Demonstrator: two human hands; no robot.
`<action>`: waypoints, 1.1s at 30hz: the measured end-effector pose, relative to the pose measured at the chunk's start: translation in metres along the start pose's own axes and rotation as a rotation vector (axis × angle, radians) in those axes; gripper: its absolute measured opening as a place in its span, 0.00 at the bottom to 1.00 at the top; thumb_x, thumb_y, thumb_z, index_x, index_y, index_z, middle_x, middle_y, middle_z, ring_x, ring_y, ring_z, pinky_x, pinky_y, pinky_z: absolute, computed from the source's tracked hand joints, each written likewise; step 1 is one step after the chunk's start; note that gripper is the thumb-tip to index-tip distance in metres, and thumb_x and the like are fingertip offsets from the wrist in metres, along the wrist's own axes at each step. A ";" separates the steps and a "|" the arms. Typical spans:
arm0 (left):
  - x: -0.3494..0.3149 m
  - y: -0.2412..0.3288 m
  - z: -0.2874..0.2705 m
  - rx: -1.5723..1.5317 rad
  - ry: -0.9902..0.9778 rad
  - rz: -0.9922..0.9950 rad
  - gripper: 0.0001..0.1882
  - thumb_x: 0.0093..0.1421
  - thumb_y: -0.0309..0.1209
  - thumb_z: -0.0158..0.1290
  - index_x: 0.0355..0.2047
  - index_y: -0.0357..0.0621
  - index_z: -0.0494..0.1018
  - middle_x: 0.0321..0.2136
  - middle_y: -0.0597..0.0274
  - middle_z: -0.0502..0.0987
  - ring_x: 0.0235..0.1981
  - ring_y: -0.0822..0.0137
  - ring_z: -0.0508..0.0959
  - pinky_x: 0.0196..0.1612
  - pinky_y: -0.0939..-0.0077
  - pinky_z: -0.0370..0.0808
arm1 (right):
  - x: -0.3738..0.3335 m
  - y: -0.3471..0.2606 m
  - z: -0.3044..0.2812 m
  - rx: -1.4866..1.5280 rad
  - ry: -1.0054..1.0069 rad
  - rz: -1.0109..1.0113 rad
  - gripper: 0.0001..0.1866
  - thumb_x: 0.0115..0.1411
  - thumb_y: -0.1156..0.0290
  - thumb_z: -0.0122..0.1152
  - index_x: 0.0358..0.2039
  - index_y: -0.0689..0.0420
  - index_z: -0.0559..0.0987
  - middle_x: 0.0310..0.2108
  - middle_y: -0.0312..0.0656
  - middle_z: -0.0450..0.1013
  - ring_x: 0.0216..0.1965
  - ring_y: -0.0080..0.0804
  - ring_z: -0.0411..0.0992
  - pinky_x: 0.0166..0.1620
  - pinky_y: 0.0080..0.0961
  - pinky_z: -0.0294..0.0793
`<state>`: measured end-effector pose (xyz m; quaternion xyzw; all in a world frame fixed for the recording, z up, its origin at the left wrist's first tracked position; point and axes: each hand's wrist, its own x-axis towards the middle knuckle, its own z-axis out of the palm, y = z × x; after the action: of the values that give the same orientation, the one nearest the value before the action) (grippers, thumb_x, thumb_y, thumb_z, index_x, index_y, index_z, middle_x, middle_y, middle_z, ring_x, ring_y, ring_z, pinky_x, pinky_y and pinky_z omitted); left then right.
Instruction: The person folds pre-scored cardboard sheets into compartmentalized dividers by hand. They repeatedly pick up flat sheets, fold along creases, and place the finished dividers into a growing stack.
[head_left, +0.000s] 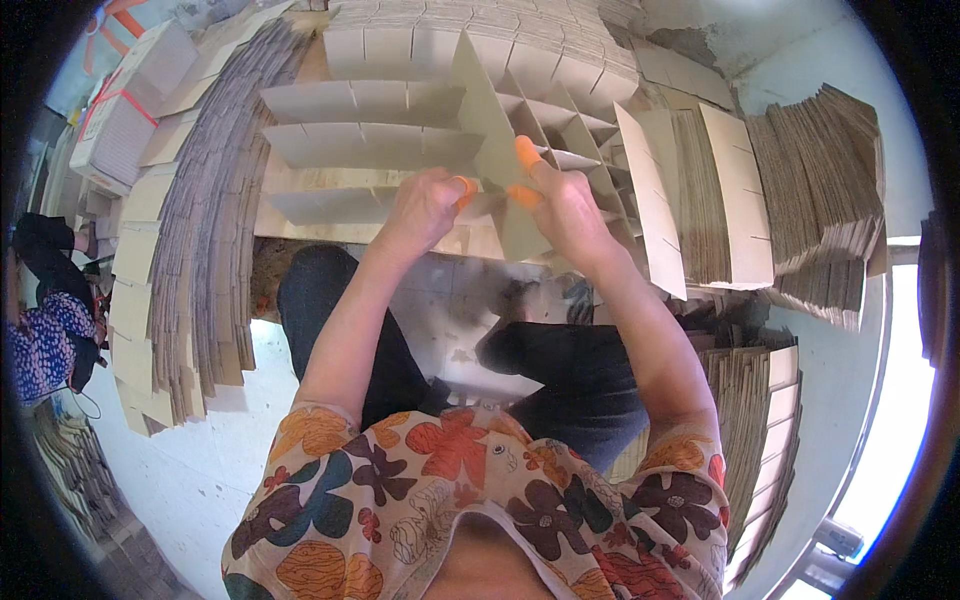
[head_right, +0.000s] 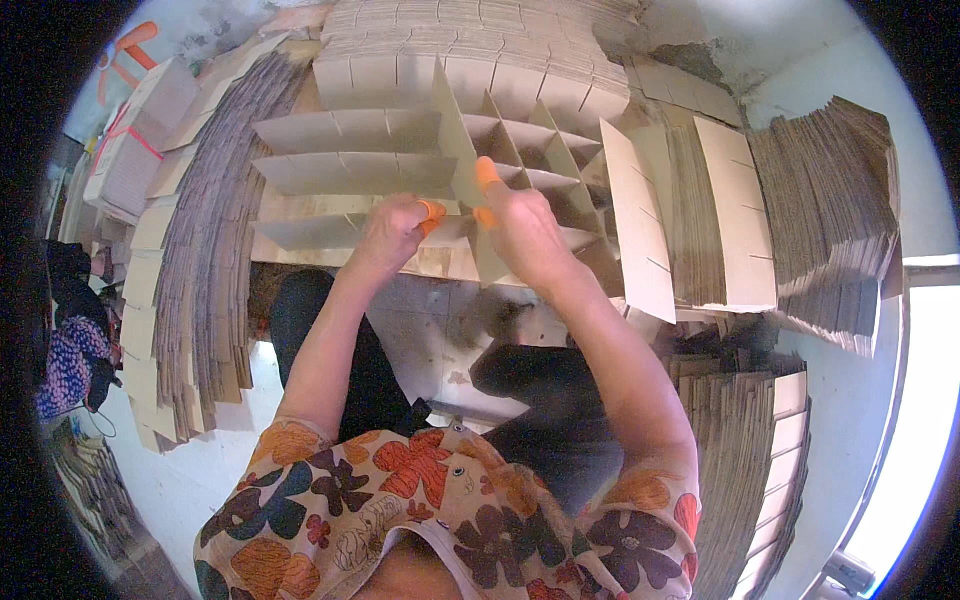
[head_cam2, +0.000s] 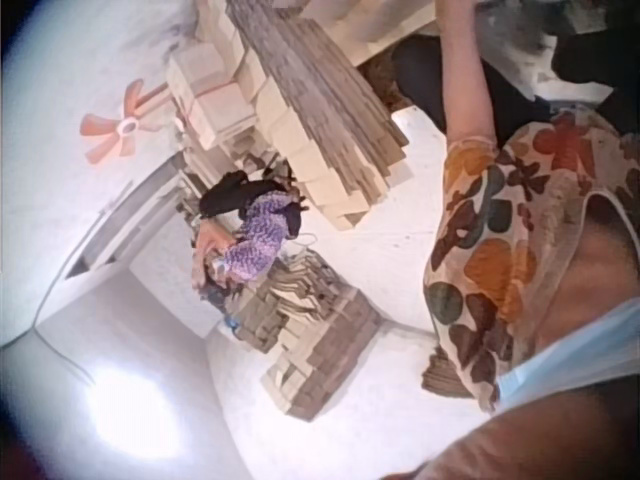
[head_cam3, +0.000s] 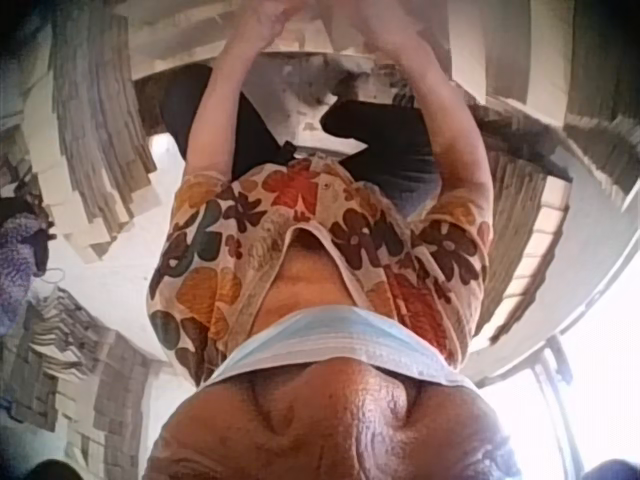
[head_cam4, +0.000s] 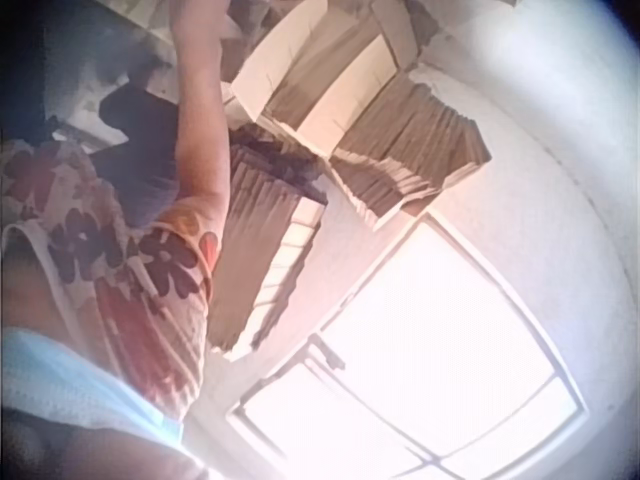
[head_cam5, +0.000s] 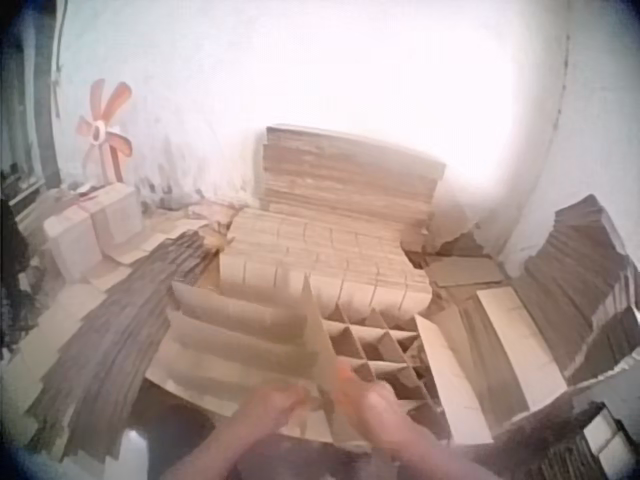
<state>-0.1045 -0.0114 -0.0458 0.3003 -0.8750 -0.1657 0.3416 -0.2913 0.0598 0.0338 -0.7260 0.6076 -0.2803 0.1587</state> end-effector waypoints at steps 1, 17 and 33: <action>0.001 0.001 -0.002 0.000 -0.008 -0.010 0.08 0.45 0.22 0.60 0.29 0.42 0.78 0.19 0.53 0.71 0.24 0.53 0.74 0.27 0.60 0.71 | -0.001 -0.002 -0.002 0.032 0.035 -0.010 0.28 0.50 0.83 0.61 0.54 0.67 0.66 0.30 0.63 0.70 0.29 0.58 0.68 0.32 0.25 0.71; 0.006 0.001 -0.001 -0.044 0.035 0.002 0.09 0.45 0.23 0.60 0.30 0.44 0.77 0.20 0.53 0.72 0.26 0.53 0.74 0.28 0.60 0.71 | 0.001 0.003 0.014 -0.327 0.049 0.010 0.16 0.48 0.80 0.54 0.40 0.70 0.70 0.20 0.55 0.71 0.25 0.51 0.73 0.27 0.41 0.71; 0.034 -0.005 -0.020 0.021 -0.011 -0.036 0.08 0.47 0.23 0.58 0.30 0.42 0.77 0.26 0.50 0.76 0.28 0.51 0.76 0.30 0.60 0.73 | -0.006 -0.006 0.009 -0.341 0.086 -0.002 0.14 0.45 0.82 0.53 0.36 0.67 0.71 0.24 0.52 0.72 0.26 0.50 0.74 0.30 0.41 0.75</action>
<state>-0.1088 -0.0389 -0.0173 0.3186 -0.8731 -0.1642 0.3306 -0.2813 0.0654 0.0289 -0.7301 0.6521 -0.2042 0.0068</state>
